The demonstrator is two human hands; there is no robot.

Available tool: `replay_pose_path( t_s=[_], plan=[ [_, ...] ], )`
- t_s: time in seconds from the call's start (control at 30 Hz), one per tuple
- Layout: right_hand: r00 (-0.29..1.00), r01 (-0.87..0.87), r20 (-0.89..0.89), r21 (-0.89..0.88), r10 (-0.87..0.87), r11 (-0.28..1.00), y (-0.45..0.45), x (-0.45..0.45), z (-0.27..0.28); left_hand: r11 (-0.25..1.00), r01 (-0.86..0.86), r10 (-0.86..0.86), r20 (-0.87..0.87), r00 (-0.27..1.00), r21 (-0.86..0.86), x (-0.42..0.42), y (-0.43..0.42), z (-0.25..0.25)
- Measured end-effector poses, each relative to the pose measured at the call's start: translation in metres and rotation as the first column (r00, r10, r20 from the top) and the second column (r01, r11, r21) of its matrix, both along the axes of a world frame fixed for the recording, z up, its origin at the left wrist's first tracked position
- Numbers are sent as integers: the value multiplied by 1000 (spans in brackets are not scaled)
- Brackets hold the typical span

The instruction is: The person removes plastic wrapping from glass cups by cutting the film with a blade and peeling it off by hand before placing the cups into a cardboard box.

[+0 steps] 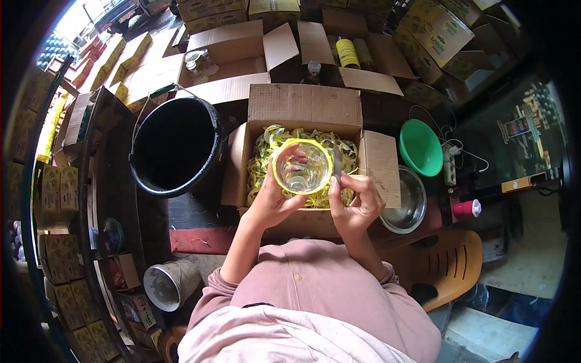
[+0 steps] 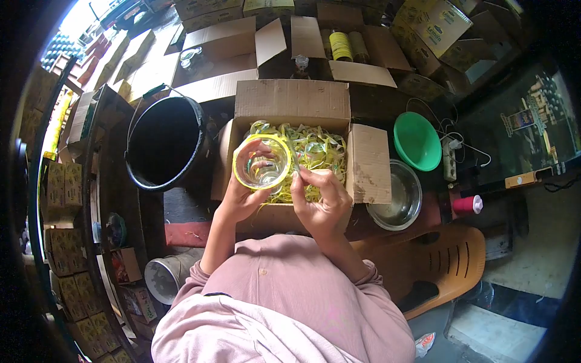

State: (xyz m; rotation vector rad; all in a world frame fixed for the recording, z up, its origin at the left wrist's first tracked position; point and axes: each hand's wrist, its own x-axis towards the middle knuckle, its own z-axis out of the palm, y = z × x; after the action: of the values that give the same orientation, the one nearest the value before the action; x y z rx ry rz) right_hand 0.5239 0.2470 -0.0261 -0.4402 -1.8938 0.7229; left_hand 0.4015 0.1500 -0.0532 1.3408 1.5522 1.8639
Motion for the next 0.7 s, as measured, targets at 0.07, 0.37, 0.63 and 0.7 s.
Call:
replay_pose_path(
  t_s=[0.07, 0.37, 0.63, 0.7],
  plan=[
    [1000, 3, 10, 8, -3, 1000, 0, 1, 0, 1000, 18, -18, 14, 1000, -20, 1, 0, 2],
    [1000, -3, -26, 26, 3, 1000, 7, -2, 3, 994, 67, -68, -9, 998, -91, 3, 0, -1],
    [999, -24, -24, 55, 25, 998, 10, -3, 5, 984, 168, -161, 111, 981, -55, -1, 0, 6],
    [999, -33, -21, 55, 34, 998, 9, -4, 7, 981, 182, -174, 118, 978, -62, -2, 0, 5]
  ],
)
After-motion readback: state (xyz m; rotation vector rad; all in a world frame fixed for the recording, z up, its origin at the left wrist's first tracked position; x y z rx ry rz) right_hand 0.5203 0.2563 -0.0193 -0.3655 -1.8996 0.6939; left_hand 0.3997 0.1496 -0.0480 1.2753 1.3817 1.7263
